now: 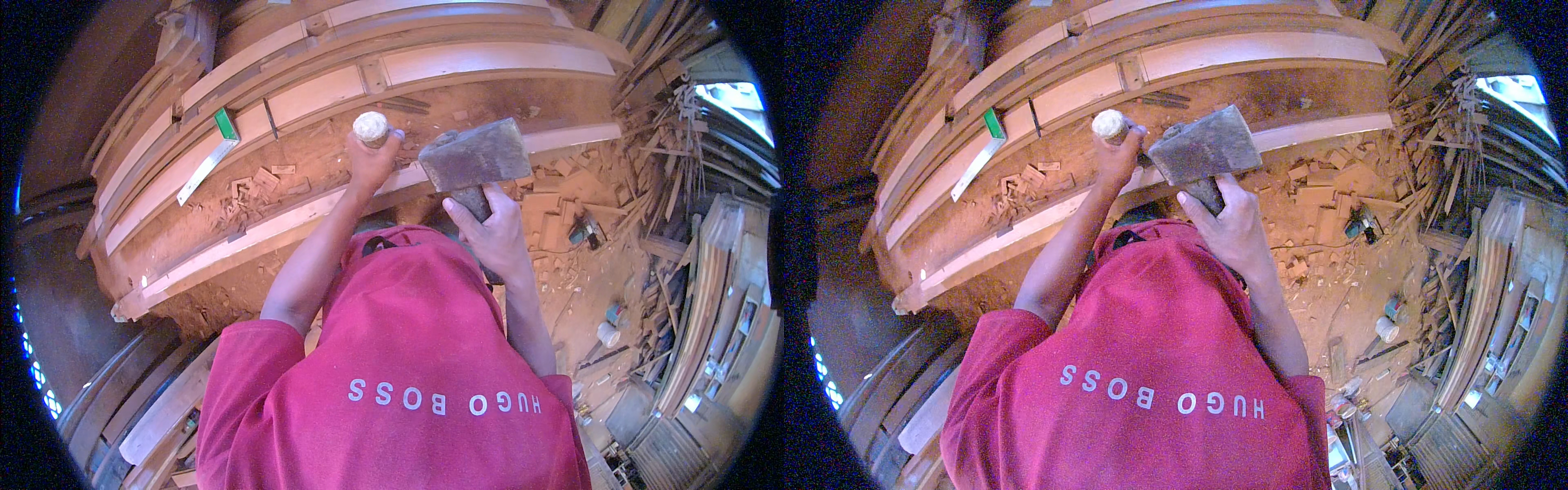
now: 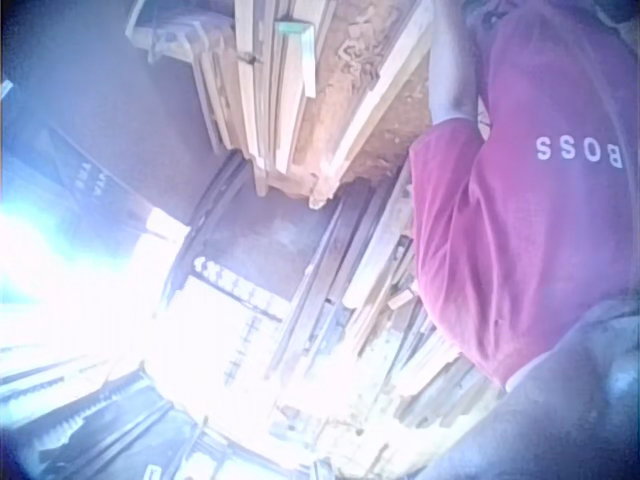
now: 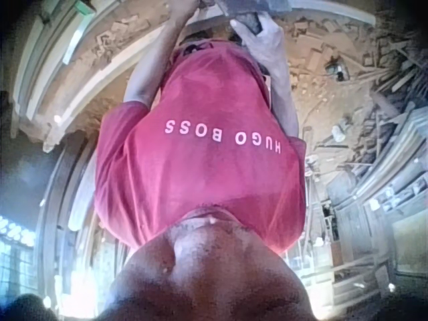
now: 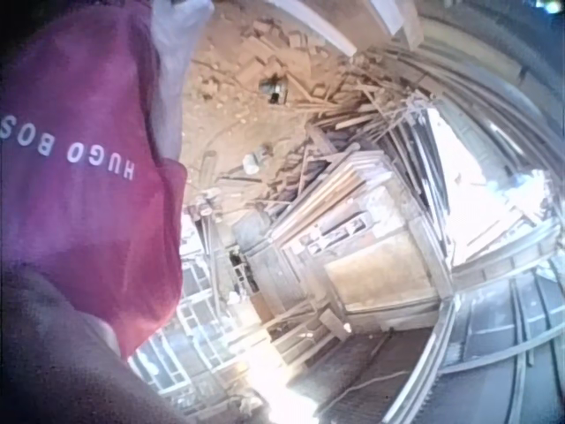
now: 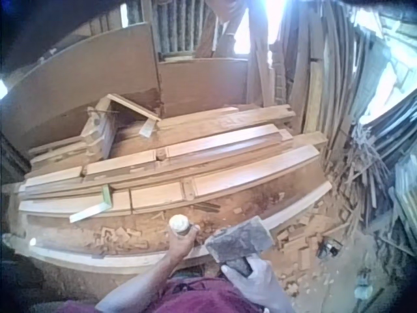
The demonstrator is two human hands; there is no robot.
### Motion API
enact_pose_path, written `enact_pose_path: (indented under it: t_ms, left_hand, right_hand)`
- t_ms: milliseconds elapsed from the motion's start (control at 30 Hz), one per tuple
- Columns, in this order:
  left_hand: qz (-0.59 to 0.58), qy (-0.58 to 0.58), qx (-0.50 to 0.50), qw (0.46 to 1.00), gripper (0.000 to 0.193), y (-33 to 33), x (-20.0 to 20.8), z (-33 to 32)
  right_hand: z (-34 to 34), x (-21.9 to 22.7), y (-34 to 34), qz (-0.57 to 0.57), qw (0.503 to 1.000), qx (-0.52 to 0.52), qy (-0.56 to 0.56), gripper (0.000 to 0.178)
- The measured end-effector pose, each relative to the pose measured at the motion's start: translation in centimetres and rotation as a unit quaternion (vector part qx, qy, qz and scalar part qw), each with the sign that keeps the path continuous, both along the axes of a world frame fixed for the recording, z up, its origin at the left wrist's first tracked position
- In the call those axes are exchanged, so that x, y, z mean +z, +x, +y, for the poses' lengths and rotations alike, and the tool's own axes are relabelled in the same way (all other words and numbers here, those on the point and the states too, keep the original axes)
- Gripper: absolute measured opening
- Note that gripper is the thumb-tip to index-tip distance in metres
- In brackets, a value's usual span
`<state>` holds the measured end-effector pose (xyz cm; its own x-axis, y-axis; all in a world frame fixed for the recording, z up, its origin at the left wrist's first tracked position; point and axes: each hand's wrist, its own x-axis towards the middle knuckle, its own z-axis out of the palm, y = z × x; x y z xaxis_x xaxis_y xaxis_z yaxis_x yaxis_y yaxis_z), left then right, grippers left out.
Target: The person uses a chisel and a wooden mallet to carve and shape a curved wooden plank. They repeatedly strike the chisel to remove wood shavings and refine the plank's surface.
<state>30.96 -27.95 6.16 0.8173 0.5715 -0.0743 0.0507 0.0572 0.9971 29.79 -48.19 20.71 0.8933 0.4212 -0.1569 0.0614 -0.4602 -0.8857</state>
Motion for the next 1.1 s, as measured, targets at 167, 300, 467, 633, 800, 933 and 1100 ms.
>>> enact_pose_path:
  t_ms: [167, 300, 467, 633, 800, 933, 1100]
  left_hand:
    - [0.006, -0.011, 0.020, 1.000, 0.030, 0.0, -1.7, 0.4]
    - [0.024, -0.010, -0.003, 1.000, 0.031, 0.0, 0.4, -0.1]
    - [0.028, 0.048, 0.012, 0.998, 0.029, -0.3, -2.1, -0.1]
    - [-0.040, 0.039, -0.001, 0.998, 0.025, -0.8, -0.9, -1.3]
    - [-0.094, 0.005, -0.028, 0.995, 0.016, -0.4, 2.1, -1.4]
    - [-0.078, 0.021, -0.072, 0.994, 0.020, -0.5, 1.6, -1.4]
    - [-0.073, -0.002, -0.042, 0.996, 0.022, -1.0, -0.5, -1.5]
  right_hand:
    - [0.0, -0.3, 0.2, -0.019, 1.000, 0.014, -0.004, 0.031]
    - [-0.2, -0.2, 0.3, -0.020, 1.000, 0.011, -0.001, 0.030]
    - [-0.1, -0.2, 0.4, -0.019, 1.000, 0.008, -0.002, 0.030]
    - [1.0, 3.6, 1.6, -0.065, 0.997, 0.046, 0.001, 0.033]
    - [3.4, 7.3, 2.4, -0.297, 0.951, 0.075, 0.044, 0.027]
    - [3.7, 4.1, 3.2, -0.213, 0.950, 0.162, -0.161, 0.027]
    - [2.6, 5.2, 4.3, -0.242, 0.935, 0.178, -0.187, 0.035]
